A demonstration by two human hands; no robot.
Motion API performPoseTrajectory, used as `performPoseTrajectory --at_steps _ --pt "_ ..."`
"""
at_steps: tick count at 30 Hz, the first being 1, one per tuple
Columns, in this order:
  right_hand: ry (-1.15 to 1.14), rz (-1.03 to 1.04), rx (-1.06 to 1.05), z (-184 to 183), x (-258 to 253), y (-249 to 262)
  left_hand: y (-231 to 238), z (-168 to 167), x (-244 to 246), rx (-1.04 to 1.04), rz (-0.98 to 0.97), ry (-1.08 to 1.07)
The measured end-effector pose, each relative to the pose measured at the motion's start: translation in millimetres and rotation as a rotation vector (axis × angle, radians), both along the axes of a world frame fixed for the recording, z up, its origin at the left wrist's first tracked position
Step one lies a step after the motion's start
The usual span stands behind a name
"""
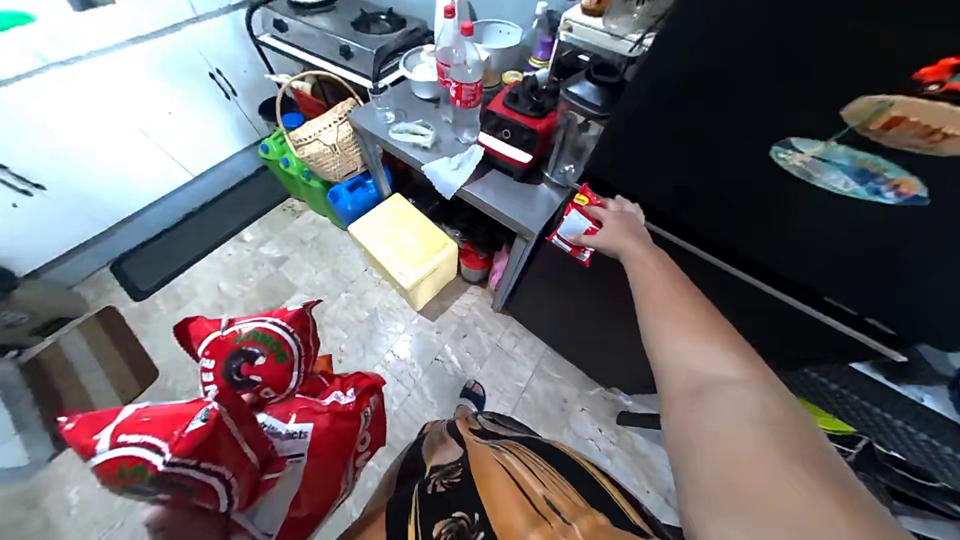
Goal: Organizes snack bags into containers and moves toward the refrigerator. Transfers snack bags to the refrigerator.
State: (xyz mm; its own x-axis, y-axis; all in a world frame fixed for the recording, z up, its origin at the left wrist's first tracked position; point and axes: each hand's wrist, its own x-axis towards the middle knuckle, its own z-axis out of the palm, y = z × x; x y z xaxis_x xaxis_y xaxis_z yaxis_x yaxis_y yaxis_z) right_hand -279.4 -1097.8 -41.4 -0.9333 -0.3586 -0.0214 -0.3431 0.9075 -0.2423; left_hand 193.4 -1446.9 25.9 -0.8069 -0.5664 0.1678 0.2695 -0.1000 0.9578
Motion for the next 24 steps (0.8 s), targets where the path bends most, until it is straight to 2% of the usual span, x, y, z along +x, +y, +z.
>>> performPoseTrajectory --at_steps 1,3,8,11,13,15,19,24 --pt "0.011 0.002 0.028 -4 -15 0 -16 -17 -11 -0.149 -0.014 0.084" --pt "0.003 0.012 0.057 -16 -30 2 -24 -26 -40 -0.223 0.011 0.123" --pt "-0.01 0.023 0.128 -31 -37 0 -59 -22 -104 -0.214 -0.094 0.11" --pt "-0.004 -0.026 0.136 -34 -33 -3 -55 -3 -149 -0.167 -0.061 0.041" --pt "-0.018 -0.054 0.122 -33 -31 -6 -67 -12 -173 -0.143 -0.076 -0.015" --pt "-0.036 -0.076 0.148 -30 -32 -8 -83 -23 -198 -0.08 -0.169 -0.029" --pt "-0.058 -0.096 0.209 -28 -31 -14 -108 -17 -238 -0.033 -0.428 -0.014" --pt "-0.098 -0.136 0.266 -22 -27 -24 -158 -23 -274 0.019 -0.547 -0.045"
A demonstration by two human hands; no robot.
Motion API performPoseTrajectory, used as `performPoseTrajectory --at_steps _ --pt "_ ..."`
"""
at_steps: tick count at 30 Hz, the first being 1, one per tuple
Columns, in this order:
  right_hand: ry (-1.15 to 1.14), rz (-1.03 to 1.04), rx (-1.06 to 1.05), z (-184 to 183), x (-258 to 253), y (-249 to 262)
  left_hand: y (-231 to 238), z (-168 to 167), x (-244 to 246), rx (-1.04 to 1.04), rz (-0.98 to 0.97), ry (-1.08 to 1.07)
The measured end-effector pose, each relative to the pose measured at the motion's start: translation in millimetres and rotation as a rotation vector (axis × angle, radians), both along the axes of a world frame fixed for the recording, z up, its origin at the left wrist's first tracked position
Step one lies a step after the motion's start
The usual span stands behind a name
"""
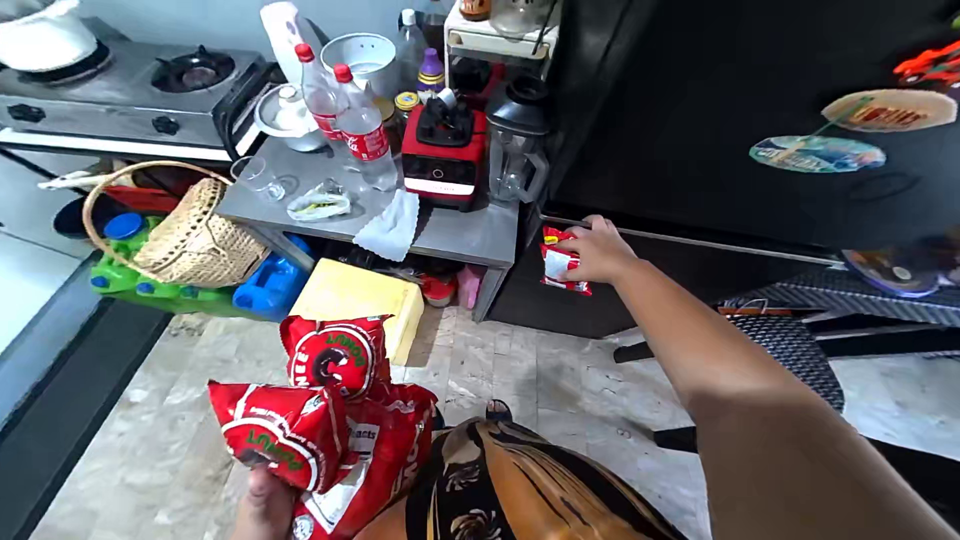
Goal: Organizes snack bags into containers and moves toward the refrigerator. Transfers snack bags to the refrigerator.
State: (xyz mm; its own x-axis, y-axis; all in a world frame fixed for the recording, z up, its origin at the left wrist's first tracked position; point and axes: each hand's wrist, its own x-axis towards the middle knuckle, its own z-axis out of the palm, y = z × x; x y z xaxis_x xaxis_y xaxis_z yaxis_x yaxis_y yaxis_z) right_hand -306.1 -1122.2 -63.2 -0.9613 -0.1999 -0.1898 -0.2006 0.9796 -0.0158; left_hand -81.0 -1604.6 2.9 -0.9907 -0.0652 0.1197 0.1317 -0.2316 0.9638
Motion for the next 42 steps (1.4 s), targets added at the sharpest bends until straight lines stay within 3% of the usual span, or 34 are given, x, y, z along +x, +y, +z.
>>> performPoseTrajectory --at_steps 4,9,12,15,20,22,24,26,28,30,34,42 --pt "0.019 0.063 0.004 -2 55 -9 -37 -10 -28 -0.021 -0.037 0.027" --pt "-0.34 -0.047 0.026 32 159 -33 -61 -28 -69 -0.032 -0.103 -0.013" --pt "-0.475 -0.196 0.052 54 218 -46 -60 -36 -95 -0.104 -0.179 -0.04" --pt "-0.536 -0.382 0.029 70 277 -47 -47 -40 -122 -0.007 -0.315 -0.057" --pt "-0.717 -0.901 -0.151 112 362 -28 -23 -60 -146 0.02 -0.505 -0.031" --pt "-0.56 -1.161 -0.321 144 399 -15 -14 -63 -152 0.017 -0.57 -0.017" --pt "-0.072 -1.445 -0.598 164 428 -23 -5 -65 -156 0.009 -0.61 -0.027" --pt "0.478 -1.537 -0.92 140 461 -13 3 -69 -159 0.002 -0.643 -0.066" --pt "0.892 -1.5 -1.274 96 481 10 12 -74 -163 -0.003 -0.69 -0.075" --pt "1.157 -1.543 -1.29 67 471 17 22 -72 -166 -0.006 -0.724 -0.07" --pt "1.249 -1.702 -1.252 34 473 38 42 -71 -172 -0.039 -0.749 -0.106" --pt "1.228 -1.634 -1.231 9 537 109 102 -83 -172 -0.123 -0.739 -0.185"
